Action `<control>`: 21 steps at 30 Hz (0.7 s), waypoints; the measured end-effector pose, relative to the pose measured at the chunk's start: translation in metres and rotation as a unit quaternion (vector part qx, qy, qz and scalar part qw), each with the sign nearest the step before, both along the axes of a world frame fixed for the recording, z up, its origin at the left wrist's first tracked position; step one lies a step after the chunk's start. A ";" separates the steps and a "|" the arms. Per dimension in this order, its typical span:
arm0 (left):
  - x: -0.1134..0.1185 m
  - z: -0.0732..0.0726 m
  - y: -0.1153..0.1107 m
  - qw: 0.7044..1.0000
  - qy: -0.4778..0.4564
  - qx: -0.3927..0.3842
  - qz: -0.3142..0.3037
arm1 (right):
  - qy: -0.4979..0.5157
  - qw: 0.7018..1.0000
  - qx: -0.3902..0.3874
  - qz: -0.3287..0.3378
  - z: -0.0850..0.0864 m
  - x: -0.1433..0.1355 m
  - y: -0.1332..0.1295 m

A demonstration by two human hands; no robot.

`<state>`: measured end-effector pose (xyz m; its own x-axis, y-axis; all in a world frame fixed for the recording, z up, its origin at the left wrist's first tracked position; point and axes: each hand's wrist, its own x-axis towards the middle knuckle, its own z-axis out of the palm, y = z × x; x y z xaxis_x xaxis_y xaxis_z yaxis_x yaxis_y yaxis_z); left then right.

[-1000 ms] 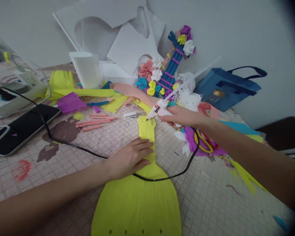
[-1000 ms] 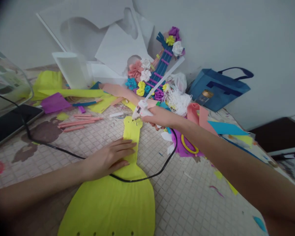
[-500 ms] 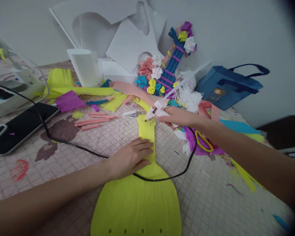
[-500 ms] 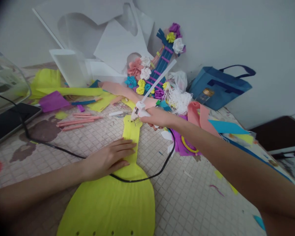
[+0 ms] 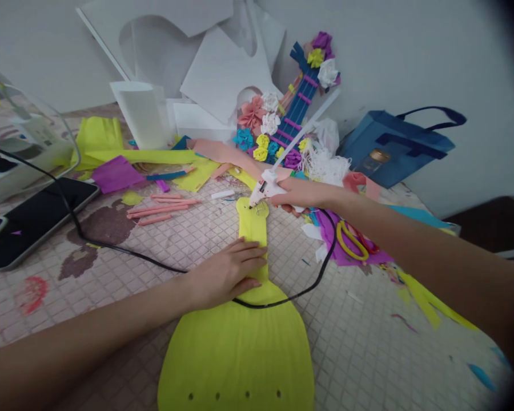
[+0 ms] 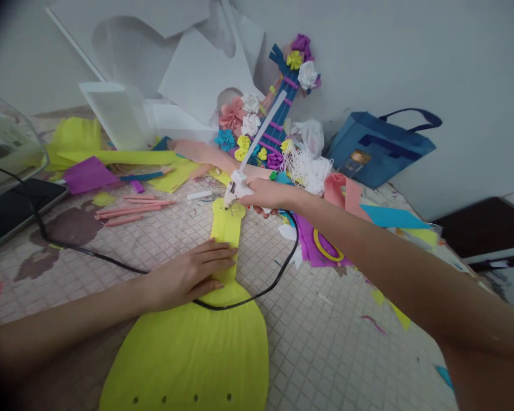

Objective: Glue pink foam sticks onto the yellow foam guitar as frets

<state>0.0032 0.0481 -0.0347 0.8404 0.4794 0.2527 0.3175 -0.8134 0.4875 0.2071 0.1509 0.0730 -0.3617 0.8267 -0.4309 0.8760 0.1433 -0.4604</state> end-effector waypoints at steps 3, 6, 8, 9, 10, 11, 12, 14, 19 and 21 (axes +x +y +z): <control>0.000 -0.001 0.000 1.000 0.002 0.004 -0.001 | 0.009 1.000 0.005 0.001 0.005 0.001 -0.007; 0.001 -0.001 -0.001 1.000 0.006 0.003 -0.002 | 0.021 1.000 0.012 -0.006 0.012 0.003 -0.010; 0.000 -0.001 -0.001 1.000 0.006 0.004 -0.001 | 0.024 0.999 0.021 -0.009 0.016 0.004 -0.012; 0.000 -0.001 -0.001 1.000 0.006 0.005 0.000 | 0.021 0.999 0.025 -0.009 0.016 0.006 -0.012; 0.000 -0.001 -0.001 1.000 0.005 0.006 0.000 | 0.017 0.999 0.027 -0.008 0.017 0.007 -0.013; 0.000 -0.001 -0.001 1.000 0.005 0.007 0.001 | 0.012 0.999 0.031 -0.008 0.017 0.009 -0.014; 0.000 -0.001 -0.001 1.000 0.004 0.008 0.001 | 0.007 0.999 0.034 -0.006 0.016 0.011 -0.015; 0.000 -0.001 -0.001 1.000 0.004 0.009 0.000 | 0.006 0.999 0.039 -0.003 0.014 0.015 -0.017; 0.000 -0.002 0.000 1.000 0.003 0.013 0.000 | 0.002 0.999 0.036 -0.004 0.009 0.019 -0.017; 0.000 -0.003 0.000 1.000 0.000 0.016 -0.001 | -0.007 0.999 0.034 -0.005 0.006 0.018 -0.016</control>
